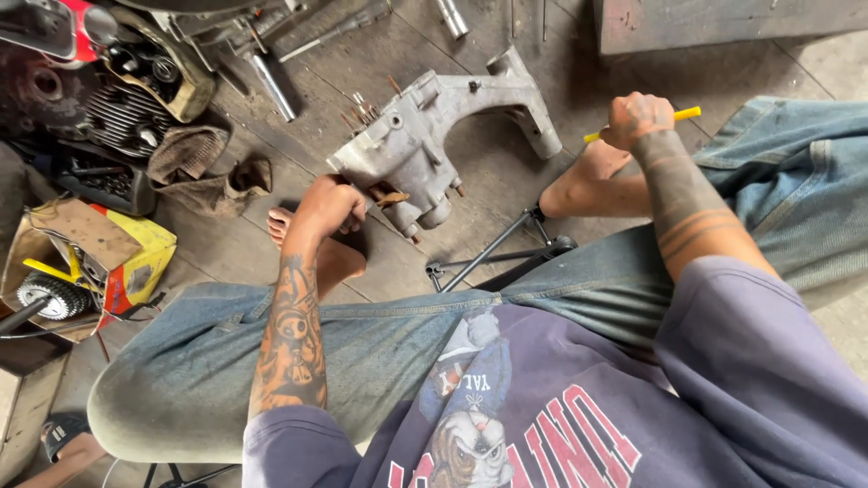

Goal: The person is using a small brush to clean dirt and grime from a motorcycle engine casing.

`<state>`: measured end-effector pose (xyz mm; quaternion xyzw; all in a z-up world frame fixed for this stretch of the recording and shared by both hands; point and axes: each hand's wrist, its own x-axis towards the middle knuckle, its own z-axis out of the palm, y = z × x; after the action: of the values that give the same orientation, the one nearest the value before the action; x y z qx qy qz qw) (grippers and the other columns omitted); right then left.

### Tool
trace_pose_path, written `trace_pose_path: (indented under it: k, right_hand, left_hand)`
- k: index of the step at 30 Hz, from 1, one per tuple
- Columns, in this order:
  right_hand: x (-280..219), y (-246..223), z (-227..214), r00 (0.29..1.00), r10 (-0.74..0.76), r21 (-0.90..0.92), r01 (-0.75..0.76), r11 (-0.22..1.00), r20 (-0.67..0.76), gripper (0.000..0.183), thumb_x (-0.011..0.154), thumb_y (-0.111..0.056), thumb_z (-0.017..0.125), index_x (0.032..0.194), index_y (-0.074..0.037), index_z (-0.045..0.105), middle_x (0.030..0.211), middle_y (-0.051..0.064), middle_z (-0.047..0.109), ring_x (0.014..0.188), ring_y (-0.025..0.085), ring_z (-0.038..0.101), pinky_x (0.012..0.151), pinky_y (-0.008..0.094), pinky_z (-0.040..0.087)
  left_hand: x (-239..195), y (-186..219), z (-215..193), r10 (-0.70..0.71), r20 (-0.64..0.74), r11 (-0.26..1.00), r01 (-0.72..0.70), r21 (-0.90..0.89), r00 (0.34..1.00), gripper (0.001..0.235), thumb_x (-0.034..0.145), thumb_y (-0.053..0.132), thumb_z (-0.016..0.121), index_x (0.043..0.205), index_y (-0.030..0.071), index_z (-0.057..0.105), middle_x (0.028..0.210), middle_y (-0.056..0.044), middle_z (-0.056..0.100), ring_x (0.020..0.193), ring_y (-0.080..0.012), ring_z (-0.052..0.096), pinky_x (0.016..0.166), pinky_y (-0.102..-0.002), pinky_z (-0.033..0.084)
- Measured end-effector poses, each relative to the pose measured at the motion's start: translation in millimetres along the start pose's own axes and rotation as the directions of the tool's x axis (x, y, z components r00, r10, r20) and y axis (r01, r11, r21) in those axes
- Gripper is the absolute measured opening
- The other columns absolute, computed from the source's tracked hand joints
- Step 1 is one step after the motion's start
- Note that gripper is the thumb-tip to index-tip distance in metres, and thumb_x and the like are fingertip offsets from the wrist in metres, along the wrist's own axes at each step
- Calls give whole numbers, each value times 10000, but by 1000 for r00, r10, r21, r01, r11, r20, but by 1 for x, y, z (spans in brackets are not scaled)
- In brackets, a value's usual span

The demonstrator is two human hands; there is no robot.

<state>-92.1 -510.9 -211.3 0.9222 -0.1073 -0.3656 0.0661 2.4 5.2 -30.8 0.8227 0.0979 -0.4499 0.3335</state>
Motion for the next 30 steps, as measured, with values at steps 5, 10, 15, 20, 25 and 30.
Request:
trace_pose_path:
  k: [5, 10, 15, 20, 25, 30]
  right_hand:
    - [-21, -75, -29, 989, -137, 60, 134, 989, 53, 440, 814, -588, 676, 966, -211, 844, 967, 99, 833, 1013, 300, 782, 871, 473, 612]
    - [-8, -46, -11, 999, -21, 17, 20, 1000, 48, 384, 875, -467, 728, 997, -129, 864, 950, 157, 832, 955, 386, 776, 822, 574, 551]
    - [3, -16, -27, 999, -22, 66, 24, 998, -34, 262, 841, -389, 742, 944, -182, 865, 923, 122, 847, 922, 331, 809, 730, 459, 635]
    - [-19, -65, -43, 986, -126, 388, 74, 919, 111, 437, 869, -520, 733, 1115, -165, 799, 1177, 136, 805, 1178, 337, 718, 958, 518, 587]
    - [-2, -21, -36, 1000, 19, 265, -18, 964, -1, 423, 827, -560, 769, 1059, -210, 823, 959, 33, 814, 905, 267, 754, 800, 397, 580]
    - [-1, -57, -33, 989, -105, 478, 45, 877, 101, 489, 885, -548, 708, 1145, -141, 783, 1126, 182, 799, 1175, 396, 700, 951, 531, 580]
  left_hand:
    - [3, -4, -1, -8, 20, 1000, 8, -9, 1000, 157, 546, 76, 661, 618, -56, 706, 507, -216, 601, 473, -291, 622, 527, -382, 539]
    - [4, -8, 1, -31, 21, 999, 31, -30, 999, 157, 556, 111, 669, 602, -35, 706, 509, -211, 598, 478, -295, 627, 513, -372, 524]
    - [15, -13, 3, -55, -17, 997, 54, -56, 998, 174, 577, 114, 683, 629, -49, 714, 546, -246, 617, 516, -314, 655, 528, -410, 518]
    - [15, -13, 8, -49, 3, 997, 49, -56, 999, 167, 556, 128, 700, 608, -31, 704, 538, -216, 615, 517, -314, 670, 535, -391, 520]
    - [-41, 29, -11, -37, 33, 994, 40, -104, 999, 164, 642, 93, 622, 513, -7, 630, 486, -76, 544, 431, -200, 520, 507, -268, 445]
    - [4, -1, 7, -70, 22, 995, 71, -65, 997, 135, 530, 144, 703, 571, 15, 697, 530, -180, 603, 534, -292, 685, 539, -393, 516]
